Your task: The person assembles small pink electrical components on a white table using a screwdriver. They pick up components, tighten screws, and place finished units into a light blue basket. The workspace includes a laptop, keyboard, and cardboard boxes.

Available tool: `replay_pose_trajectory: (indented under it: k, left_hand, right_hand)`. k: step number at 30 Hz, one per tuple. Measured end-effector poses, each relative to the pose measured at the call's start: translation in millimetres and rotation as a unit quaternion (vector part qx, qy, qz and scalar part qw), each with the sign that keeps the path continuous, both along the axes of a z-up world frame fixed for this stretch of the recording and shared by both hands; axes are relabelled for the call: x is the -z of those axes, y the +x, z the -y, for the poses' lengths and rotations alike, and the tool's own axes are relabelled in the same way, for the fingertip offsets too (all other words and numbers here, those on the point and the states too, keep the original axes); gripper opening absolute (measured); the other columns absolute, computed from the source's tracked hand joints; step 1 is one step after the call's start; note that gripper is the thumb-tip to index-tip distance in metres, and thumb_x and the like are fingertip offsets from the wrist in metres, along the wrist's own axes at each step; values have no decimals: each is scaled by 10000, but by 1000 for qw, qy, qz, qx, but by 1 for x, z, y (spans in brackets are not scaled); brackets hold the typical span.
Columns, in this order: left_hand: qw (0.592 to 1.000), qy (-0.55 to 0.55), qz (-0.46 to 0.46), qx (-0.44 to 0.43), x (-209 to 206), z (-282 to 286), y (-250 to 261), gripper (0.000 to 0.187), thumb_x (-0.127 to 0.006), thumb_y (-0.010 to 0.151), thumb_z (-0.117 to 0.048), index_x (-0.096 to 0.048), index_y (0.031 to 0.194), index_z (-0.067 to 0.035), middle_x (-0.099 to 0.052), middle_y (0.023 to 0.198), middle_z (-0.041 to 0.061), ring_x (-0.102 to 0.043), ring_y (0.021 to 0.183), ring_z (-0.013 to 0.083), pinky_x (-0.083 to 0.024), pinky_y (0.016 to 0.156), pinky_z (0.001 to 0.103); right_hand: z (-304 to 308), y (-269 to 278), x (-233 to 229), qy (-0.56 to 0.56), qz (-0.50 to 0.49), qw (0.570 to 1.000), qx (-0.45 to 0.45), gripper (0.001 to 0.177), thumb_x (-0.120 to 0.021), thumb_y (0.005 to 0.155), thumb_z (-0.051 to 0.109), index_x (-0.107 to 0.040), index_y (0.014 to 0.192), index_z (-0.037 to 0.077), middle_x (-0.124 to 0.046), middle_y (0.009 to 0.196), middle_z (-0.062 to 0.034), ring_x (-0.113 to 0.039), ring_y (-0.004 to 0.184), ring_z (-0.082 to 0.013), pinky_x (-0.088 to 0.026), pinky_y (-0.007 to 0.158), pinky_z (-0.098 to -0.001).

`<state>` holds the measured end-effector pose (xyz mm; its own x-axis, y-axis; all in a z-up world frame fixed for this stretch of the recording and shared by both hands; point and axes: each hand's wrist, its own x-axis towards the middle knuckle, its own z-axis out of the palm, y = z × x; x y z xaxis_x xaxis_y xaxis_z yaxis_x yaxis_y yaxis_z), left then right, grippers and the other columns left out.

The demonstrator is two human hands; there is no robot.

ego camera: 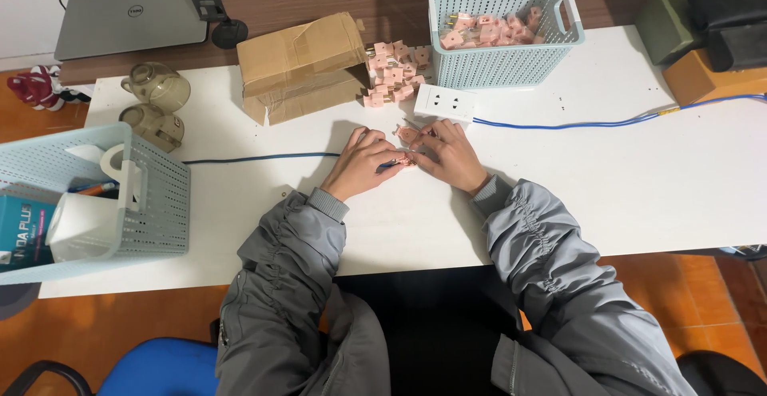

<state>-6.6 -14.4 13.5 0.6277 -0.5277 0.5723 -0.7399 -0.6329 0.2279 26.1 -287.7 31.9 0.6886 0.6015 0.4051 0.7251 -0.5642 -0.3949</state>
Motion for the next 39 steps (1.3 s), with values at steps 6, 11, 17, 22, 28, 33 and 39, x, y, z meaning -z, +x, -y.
replay_pose_trajectory:
  k: [6, 11, 17, 22, 28, 33, 39]
  left_hand:
    - [1000, 2, 5, 1, 4, -1, 2, 185, -842, 1073, -376, -885, 1194, -242, -801, 1021, -20, -649, 1188, 196, -454, 1149, 492]
    - [1000, 7, 7, 3, 6, -2, 5, 183, -833, 1082, -394, -883, 1195, -260, -793, 1018, -27, -639, 1188, 186, -443, 1153, 481]
    - [1000, 5, 9, 0, 8, -2, 5, 174, -830, 1082, -392, -883, 1189, -265, -793, 1012, -24, -647, 1182, 185, -452, 1141, 475]
    - [1000, 5, 12, 3, 11, -3, 6, 185, -822, 1089, -394, -880, 1204, -263, -793, 1013, -20, -646, 1177, 181, -453, 1145, 469]
    - [1000, 5, 20, 4, 14, -2, 8, 180, -809, 1100, -391, -874, 1200, -256, -784, 1009, -18, -643, 1179, 182, -457, 1140, 471]
    - [1000, 13, 1, 9, 7, 0, 5, 192, -803, 1100, -395, -875, 1205, -251, -792, 1015, -16, -636, 1191, 176, -452, 1150, 459]
    - [1000, 15, -2, 3, 11, 0, 5, 191, -802, 1101, -386, -877, 1189, -234, -793, 1016, -15, -637, 1194, 175, -452, 1158, 462]
  right_hand:
    - [3, 5, 14, 6, -13, 1000, -14, 233, -820, 1084, 347, -835, 1134, 120, -616, 1203, -55, -585, 1187, -251, -448, 1035, -401]
    - [2, 2, 6, 17, -18, 1000, -14, 259, -820, 1092, 369, -845, 1173, 124, -610, 1184, -61, -576, 1153, -255, -443, 1023, -411]
    - [2, 4, 11, 15, -18, 1000, -10, 231, -823, 1091, 352, -850, 1144, 128, -622, 1182, -56, -581, 1152, -254, -445, 1023, -411]
    - [2, 2, 10, 16, -11, 1000, -16, 210, -821, 1081, 314, -858, 1166, 126, -623, 1180, -63, -585, 1146, -266, -443, 1023, -416]
    - [2, 3, 10, 17, -13, 1000, -9, 273, -827, 1094, 394, -859, 1135, 126, -620, 1152, -63, -577, 1124, -259, -437, 1014, -418]
    - [3, 5, 14, 28, -19, 999, -17, 209, -830, 1073, 327, -858, 1127, 126, -619, 1168, -64, -591, 1145, -280, -438, 1014, -424]
    - [4, 2, 8, 31, -26, 999, -3, 239, -840, 1081, 378, -852, 1132, 145, -620, 1180, -47, -592, 1159, -258, -413, 1043, -424]
